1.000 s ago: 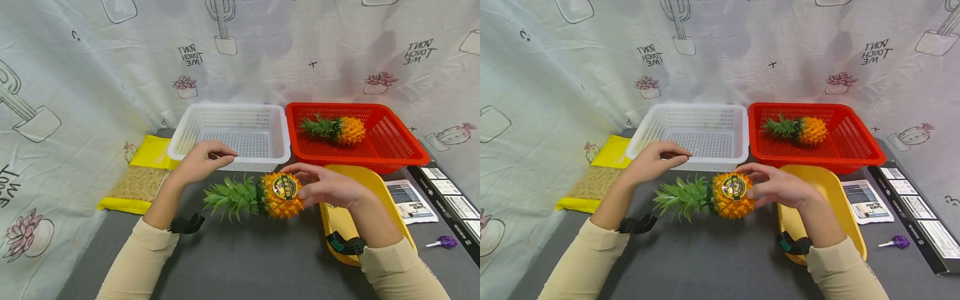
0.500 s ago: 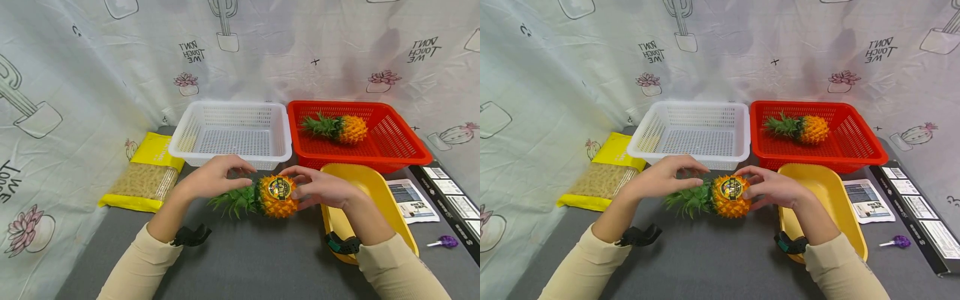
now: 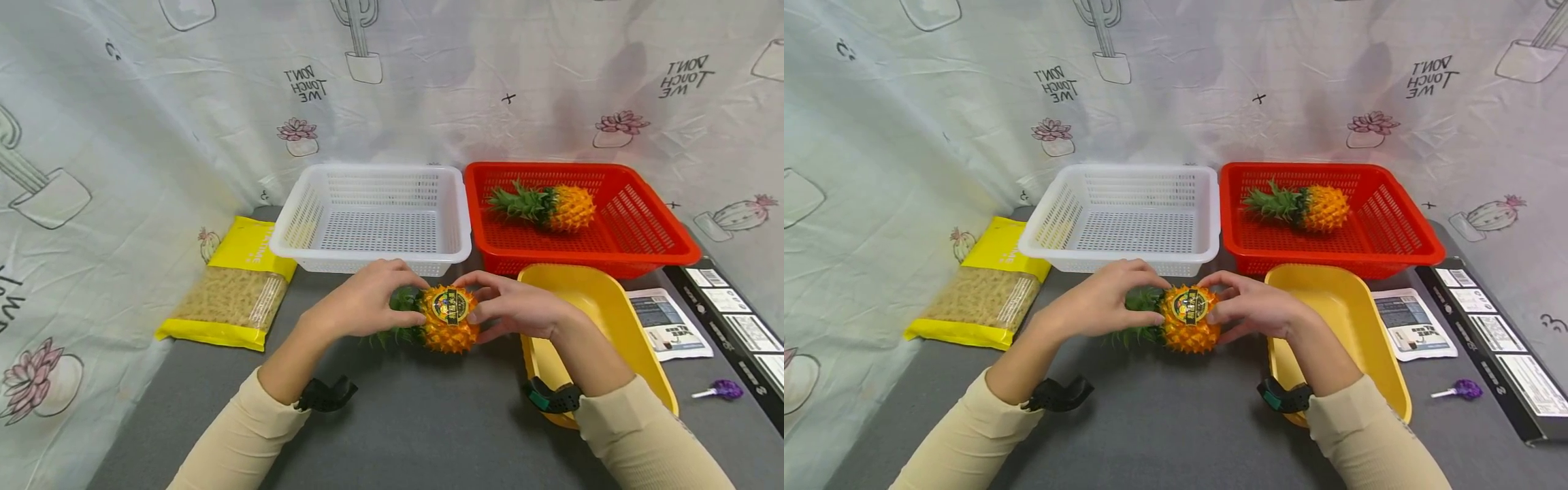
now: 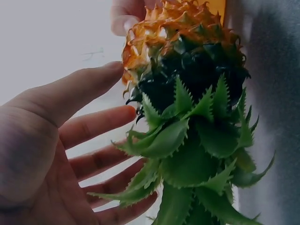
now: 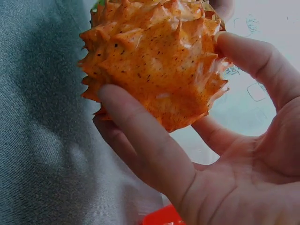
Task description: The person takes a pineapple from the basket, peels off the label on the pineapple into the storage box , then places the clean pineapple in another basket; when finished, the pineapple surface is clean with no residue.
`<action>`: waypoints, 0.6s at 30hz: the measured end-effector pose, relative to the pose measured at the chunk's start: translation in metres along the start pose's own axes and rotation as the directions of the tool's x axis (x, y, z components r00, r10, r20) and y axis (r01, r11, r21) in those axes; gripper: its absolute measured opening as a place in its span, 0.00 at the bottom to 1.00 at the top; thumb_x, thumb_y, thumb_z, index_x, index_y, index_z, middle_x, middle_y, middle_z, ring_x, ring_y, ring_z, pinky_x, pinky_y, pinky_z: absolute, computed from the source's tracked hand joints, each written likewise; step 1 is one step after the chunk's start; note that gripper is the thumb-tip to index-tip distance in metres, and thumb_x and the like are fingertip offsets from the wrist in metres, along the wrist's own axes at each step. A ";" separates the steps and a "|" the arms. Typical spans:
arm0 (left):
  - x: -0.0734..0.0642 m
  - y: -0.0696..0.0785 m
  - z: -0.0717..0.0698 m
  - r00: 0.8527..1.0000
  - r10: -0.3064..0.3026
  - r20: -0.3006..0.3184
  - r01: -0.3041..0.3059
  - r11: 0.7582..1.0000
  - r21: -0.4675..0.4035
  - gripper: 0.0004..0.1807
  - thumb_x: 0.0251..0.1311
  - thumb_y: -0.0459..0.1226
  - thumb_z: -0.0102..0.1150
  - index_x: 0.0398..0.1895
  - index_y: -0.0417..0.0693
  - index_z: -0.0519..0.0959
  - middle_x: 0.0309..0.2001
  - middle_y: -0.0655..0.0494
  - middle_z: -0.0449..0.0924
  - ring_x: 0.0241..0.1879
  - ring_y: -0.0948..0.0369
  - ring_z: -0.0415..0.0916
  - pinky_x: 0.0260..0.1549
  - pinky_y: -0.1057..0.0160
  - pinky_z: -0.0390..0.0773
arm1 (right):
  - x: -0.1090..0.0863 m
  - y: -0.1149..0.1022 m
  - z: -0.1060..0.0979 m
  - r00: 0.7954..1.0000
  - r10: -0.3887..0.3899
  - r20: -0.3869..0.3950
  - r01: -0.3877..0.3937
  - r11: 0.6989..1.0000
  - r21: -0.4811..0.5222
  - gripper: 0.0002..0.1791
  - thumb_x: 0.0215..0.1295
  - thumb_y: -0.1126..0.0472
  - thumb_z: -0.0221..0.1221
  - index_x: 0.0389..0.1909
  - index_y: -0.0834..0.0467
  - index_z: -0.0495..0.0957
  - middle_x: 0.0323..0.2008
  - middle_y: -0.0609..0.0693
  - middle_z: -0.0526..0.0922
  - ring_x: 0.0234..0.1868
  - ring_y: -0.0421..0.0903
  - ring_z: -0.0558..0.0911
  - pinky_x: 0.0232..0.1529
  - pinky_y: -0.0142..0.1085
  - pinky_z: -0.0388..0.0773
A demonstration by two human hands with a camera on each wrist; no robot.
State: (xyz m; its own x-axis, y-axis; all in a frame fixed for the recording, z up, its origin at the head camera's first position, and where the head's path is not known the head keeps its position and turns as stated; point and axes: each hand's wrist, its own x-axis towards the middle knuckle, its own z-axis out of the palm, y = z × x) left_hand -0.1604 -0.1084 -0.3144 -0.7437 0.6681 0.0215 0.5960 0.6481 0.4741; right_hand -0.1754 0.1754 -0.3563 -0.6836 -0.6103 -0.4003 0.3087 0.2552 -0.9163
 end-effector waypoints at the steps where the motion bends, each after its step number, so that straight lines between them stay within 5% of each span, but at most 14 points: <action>1: 0.001 0.000 0.001 1.000 -0.004 0.002 0.004 1.000 0.001 0.25 0.62 0.50 0.72 0.59 0.52 0.84 0.55 0.56 0.81 0.55 0.56 0.76 0.56 0.53 0.76 | 0.000 0.000 0.000 1.000 0.001 0.000 -0.001 1.000 0.003 0.36 0.63 0.63 0.62 0.71 0.57 0.60 0.58 0.63 0.72 0.53 0.58 0.82 0.54 0.57 0.84; 18: 0.009 -0.002 0.021 0.997 -0.062 0.052 0.058 0.995 0.076 0.23 0.55 0.51 0.77 0.51 0.56 0.82 0.48 0.61 0.77 0.44 0.62 0.72 0.47 0.59 0.76 | 0.010 0.008 0.001 0.999 0.052 -0.002 -0.052 0.998 0.024 0.35 0.62 0.64 0.64 0.69 0.57 0.63 0.57 0.63 0.73 0.53 0.57 0.82 0.53 0.56 0.85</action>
State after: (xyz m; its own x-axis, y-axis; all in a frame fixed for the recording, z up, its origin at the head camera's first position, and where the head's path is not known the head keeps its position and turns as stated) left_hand -0.1619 -0.0957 -0.3331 -0.7624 0.6449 -0.0535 0.5733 0.7115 0.4063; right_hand -0.1786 0.1706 -0.3679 -0.6676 -0.5948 -0.4478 0.3597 0.2688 -0.8935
